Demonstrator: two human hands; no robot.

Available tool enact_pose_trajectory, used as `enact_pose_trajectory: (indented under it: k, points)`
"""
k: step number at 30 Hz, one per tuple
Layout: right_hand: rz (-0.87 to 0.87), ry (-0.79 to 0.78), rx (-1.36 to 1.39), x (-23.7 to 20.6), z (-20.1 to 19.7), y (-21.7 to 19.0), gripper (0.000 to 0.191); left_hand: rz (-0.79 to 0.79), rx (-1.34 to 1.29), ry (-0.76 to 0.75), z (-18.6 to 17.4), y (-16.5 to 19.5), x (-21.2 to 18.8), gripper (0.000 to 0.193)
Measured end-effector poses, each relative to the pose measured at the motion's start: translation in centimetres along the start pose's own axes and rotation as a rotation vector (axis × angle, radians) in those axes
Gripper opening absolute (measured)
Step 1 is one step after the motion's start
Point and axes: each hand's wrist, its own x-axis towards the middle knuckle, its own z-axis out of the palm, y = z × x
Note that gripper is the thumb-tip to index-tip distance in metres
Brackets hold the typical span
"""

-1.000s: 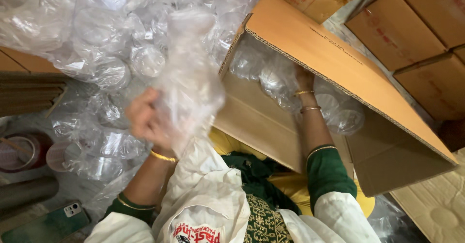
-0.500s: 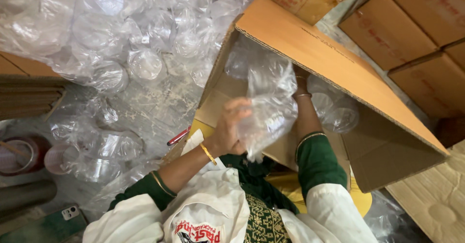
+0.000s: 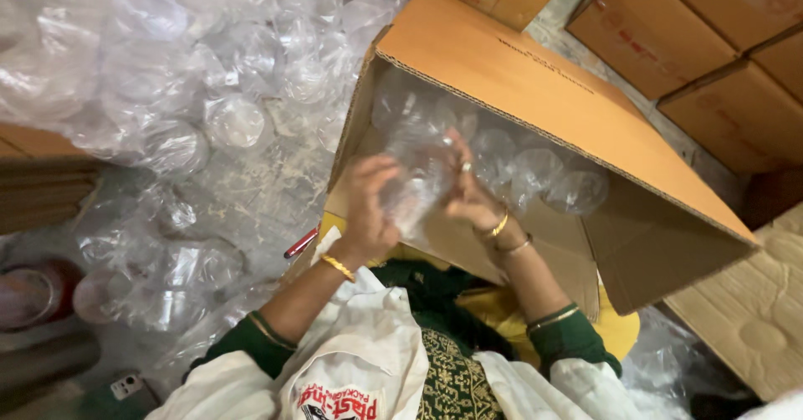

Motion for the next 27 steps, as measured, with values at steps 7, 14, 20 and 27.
enact_pose_trajectory:
  k: [7, 14, 20, 27]
  points:
    - [0.162, 0.453, -0.105, -5.5, -8.5, 1.3, 0.063, -0.050, 0.036, -0.322, 4.9, -3.7, 1.6, 0.053]
    - [0.278, 0.813, -0.084, -3.9, -16.8, 2.2, 0.046, -0.046, 0.839, -1.133, 15.0, -9.4, 5.7, 0.045]
    - [0.359, 0.642, -0.914, -0.5, -13.8, 2.4, 0.057, -0.267, 0.727, -1.257, 15.6, -11.1, 6.8, 0.041]
    - [0.401, 0.600, -1.152, 0.2, -14.0, 3.6, 0.073, -0.202, 0.668, -1.060, 14.6, -13.2, 4.6, 0.041]
